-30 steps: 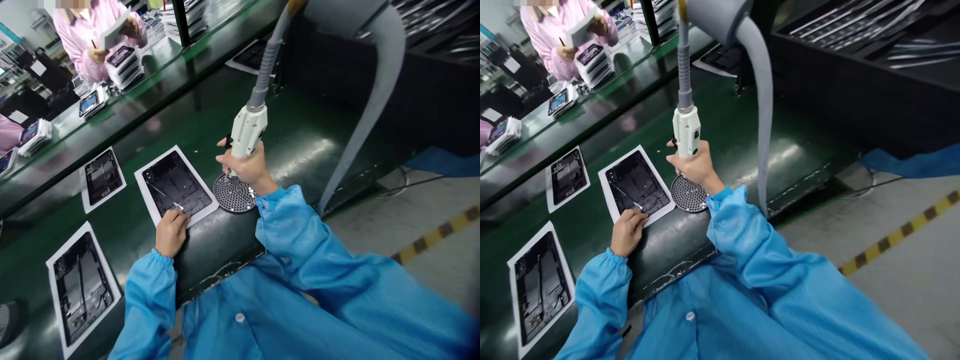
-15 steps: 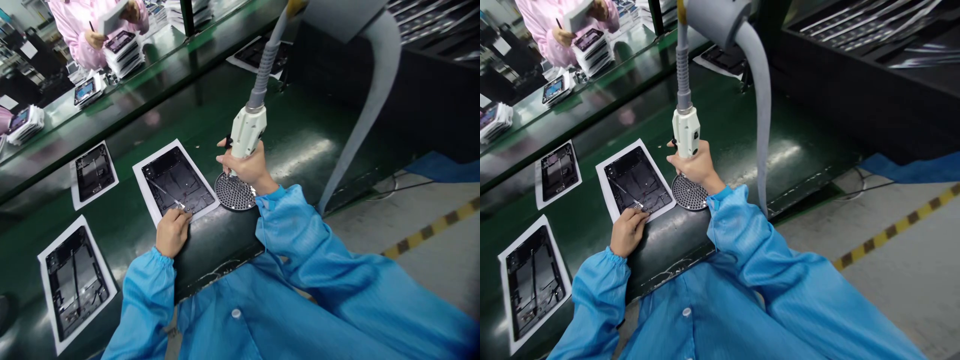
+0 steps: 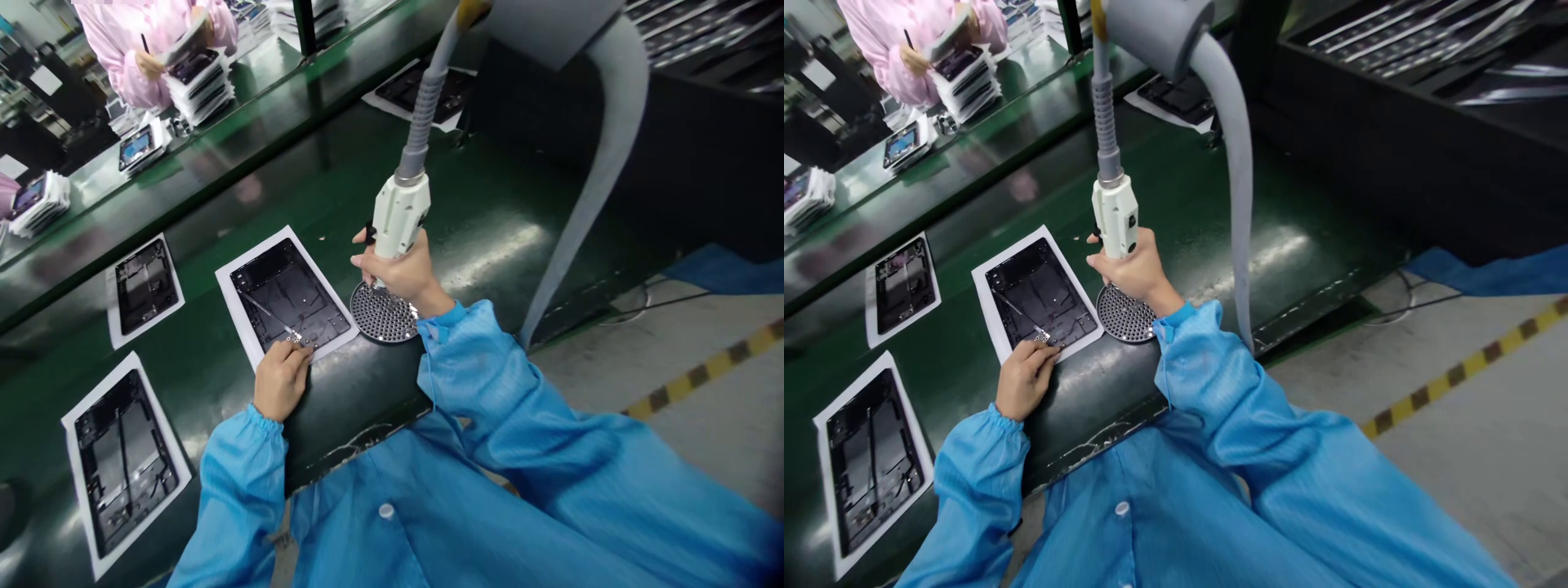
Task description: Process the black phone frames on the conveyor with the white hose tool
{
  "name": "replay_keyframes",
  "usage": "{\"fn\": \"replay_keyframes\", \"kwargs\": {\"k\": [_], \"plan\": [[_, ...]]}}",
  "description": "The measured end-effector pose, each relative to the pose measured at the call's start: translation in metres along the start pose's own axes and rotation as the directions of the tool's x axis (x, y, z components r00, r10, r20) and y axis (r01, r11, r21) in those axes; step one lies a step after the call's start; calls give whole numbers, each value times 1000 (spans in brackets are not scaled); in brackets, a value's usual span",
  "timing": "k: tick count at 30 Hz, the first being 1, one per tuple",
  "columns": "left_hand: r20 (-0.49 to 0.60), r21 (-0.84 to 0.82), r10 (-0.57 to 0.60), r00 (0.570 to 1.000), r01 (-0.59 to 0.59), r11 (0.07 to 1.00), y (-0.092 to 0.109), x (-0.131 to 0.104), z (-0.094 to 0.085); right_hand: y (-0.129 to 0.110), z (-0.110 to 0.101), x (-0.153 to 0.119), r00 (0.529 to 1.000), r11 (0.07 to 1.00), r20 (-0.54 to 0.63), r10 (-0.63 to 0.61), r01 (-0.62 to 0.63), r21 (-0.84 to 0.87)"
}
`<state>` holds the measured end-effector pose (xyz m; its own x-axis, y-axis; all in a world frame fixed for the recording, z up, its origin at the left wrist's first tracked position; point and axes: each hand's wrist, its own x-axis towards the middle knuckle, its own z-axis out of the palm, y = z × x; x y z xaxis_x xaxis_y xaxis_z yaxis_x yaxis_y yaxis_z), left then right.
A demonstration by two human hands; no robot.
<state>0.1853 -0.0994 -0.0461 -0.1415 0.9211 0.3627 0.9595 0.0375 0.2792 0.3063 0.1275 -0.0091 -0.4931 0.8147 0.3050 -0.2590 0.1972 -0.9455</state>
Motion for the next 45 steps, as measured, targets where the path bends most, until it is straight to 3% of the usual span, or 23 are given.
{"fn": "replay_keyframes", "kwargs": {"k": [4, 7, 10, 15, 25, 32, 36, 39, 45], "plan": [[-100, -61, -63, 993, 57, 997, 0, 1, -8, 0, 1, 1, 1000, 1000, 7, 18, -18, 0], [-213, -49, -165, 963, 158, 986, -5, 1, -16, -2, 2, 1, 999, 999, 17, 49, -48, -19], [-234, -25, -259, 937, 261, 965, -13, 0, -24, -5, 3, 2, 998, 998, 24, 63, -62, -28], [-139, -13, -368, 919, 370, 929, -19, 1, -27, -5, 3, 2, 998, 998, 17, 63, -63, -25], [98, 55, -489, 867, 486, 872, -5, 15, -25, -5, 2, 0, 998, 995, 32, 47, -44, -88], [83, -46, -506, 859, 510, 859, -4, 24, -27, -3, 2, 0, 999, 995, 25, 27, -25, -93], [60, -211, -561, 826, 560, 801, 2, 25, -22, 1, 2, 1, 999, 996, 30, 10, -8, -93], [117, -308, -593, 796, 597, 741, 6, 22, -17, 1, 2, 0, 1000, 994, 30, 3, 0, -107], [215, -199, -552, 806, 589, 783, 9, 23, -11, 0, 1, -1, 999, 994, 20, 31, -29, -105]]}}
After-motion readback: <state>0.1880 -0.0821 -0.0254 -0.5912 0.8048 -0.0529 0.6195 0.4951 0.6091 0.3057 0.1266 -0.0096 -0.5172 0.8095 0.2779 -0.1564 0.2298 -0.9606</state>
